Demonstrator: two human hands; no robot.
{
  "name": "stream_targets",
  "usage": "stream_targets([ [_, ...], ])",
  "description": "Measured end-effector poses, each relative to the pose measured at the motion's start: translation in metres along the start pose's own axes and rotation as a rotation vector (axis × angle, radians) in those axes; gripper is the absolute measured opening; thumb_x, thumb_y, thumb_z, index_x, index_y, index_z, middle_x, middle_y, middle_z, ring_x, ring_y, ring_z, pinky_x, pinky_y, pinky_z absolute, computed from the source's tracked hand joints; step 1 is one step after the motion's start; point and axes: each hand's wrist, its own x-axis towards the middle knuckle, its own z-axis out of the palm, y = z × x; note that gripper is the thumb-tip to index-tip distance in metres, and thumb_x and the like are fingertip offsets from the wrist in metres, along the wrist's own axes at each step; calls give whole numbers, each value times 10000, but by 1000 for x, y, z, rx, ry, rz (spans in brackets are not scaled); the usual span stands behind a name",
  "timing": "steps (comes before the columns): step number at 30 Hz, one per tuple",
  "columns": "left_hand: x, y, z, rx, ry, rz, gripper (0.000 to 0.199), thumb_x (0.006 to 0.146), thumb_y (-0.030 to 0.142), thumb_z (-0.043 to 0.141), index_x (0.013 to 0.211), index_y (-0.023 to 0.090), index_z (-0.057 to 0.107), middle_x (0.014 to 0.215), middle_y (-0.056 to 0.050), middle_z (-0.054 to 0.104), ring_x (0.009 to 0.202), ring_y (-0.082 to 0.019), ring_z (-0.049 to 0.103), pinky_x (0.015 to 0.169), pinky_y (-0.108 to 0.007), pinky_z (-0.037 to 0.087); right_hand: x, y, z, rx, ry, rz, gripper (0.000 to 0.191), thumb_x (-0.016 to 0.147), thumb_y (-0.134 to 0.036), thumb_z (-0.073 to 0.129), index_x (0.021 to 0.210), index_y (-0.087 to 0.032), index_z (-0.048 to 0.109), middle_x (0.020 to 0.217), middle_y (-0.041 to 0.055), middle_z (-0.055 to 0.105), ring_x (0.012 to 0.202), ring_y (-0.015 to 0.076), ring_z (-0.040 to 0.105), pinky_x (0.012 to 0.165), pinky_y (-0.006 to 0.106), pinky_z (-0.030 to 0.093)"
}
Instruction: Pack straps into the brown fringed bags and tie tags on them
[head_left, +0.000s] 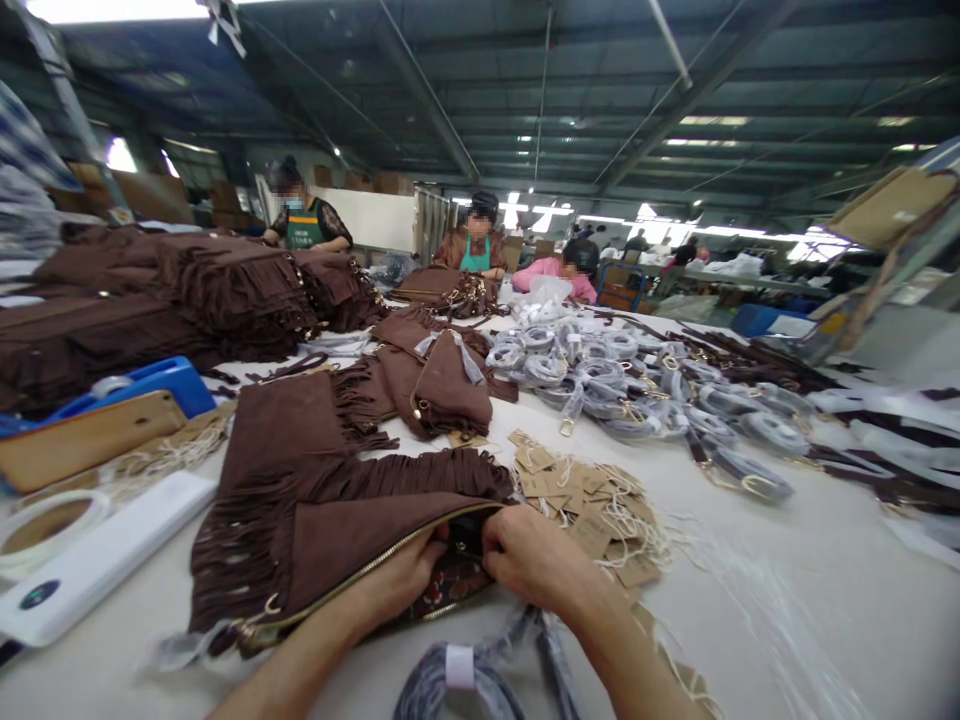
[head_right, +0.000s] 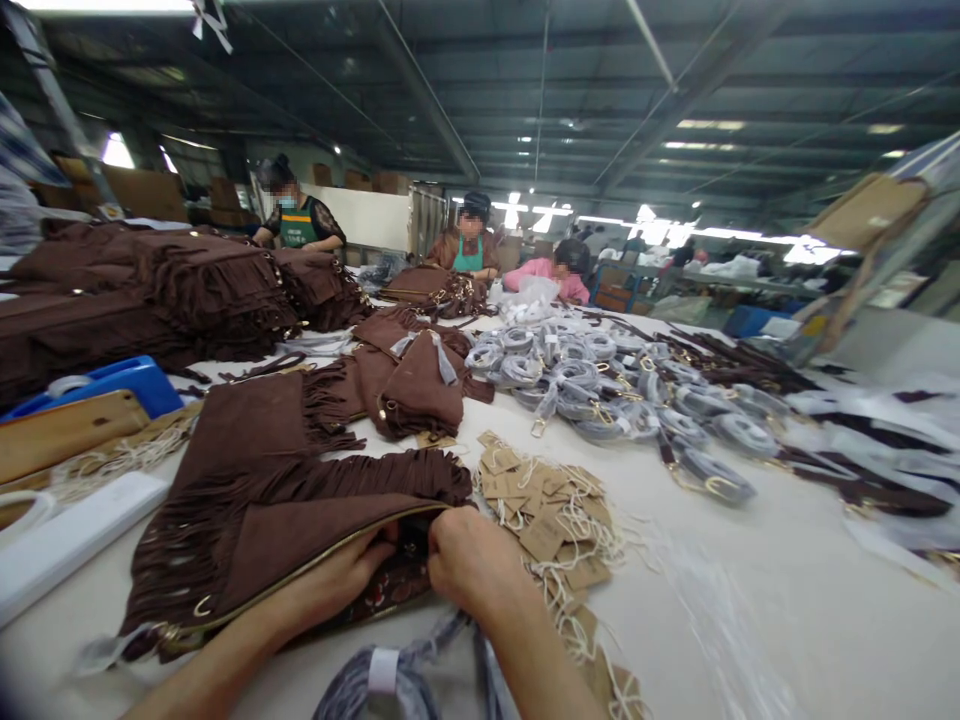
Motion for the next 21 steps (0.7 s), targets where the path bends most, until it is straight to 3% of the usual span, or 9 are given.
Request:
stream_targets([
  [5,2,2,-7,-8,-57,-26,193,782,198,453,857,199,631,953,-71,696,950,-263,613,993,-419,449,1,0,-1,-25,-9,8,304,689,-112,536,835,-175,795,876,138,776,805,232,710,581,270,369],
  [13,2,5,-6,-52,-94,-22,280,803,243,503,1019,250,680,1036,-32,733,1105,-278,591,1097,-409,382,1,-2,-4,-30,-26,-2,308,707,-110,534,854,-175,796,906,143,778,840,237,713,603,270,383],
  [21,1,11,-1,-48,-78,-57,197,778,208,493,902,215,646,1000,-56,711,990,-269,621,1022,-401,438,1,-4,-2,-40,-23,18,301,719,-109,541,861,-180,796,905,143,778,856,245,716,634,269,406],
])
